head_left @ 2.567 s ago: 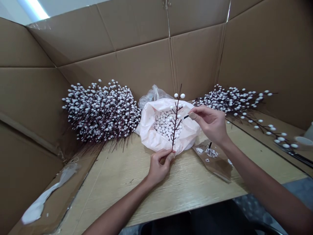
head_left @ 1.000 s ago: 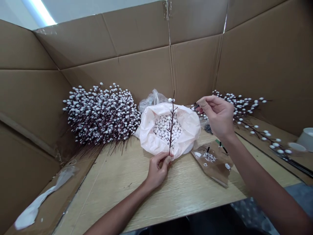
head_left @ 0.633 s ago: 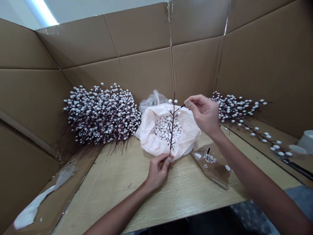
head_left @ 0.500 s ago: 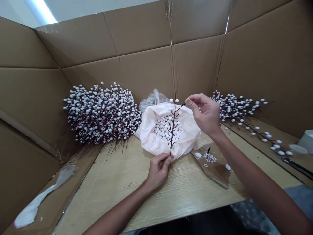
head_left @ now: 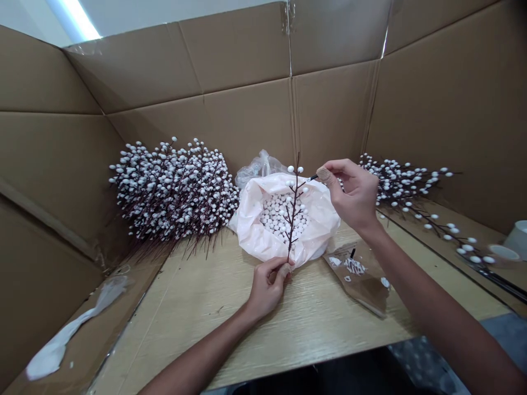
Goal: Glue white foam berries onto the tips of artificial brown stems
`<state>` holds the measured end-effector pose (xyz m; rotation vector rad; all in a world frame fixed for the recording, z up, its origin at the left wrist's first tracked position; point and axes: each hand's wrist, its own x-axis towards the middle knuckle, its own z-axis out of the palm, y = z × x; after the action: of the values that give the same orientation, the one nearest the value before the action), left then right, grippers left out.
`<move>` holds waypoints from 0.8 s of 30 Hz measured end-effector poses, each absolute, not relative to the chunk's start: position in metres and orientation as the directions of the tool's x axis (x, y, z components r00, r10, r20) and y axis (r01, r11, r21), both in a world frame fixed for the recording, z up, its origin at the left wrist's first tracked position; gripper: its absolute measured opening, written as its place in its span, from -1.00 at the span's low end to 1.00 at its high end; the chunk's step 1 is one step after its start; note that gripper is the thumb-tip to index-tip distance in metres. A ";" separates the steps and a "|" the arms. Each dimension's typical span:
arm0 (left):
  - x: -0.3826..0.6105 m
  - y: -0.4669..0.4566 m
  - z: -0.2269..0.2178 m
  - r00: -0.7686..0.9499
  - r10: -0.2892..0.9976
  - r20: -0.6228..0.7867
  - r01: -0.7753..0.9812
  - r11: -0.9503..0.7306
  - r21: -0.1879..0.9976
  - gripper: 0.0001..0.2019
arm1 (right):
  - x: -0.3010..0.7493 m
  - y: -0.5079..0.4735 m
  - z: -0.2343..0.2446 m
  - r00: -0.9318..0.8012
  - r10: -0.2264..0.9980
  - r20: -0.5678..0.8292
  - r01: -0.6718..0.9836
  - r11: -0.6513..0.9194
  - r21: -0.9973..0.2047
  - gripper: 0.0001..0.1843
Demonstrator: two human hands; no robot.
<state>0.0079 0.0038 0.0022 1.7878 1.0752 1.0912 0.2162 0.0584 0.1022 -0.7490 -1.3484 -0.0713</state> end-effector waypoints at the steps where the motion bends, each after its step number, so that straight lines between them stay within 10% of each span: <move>1: 0.008 0.004 0.002 0.281 0.920 0.275 0.261 -0.349 0.900 -0.81 | 0.216 0.058 0.102 0.249 0.372 0.894 0.462 0.766 -0.448 -0.93; 24: 0.007 0.005 0.002 0.298 0.917 0.266 0.254 -0.345 0.904 -0.79 | 0.219 0.064 0.099 0.261 0.405 0.876 0.419 0.770 -0.481 -0.93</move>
<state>0.0074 0.0047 0.0023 1.7853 1.0563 1.0699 0.2191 0.0639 0.0990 -0.7495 -1.3450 -0.0110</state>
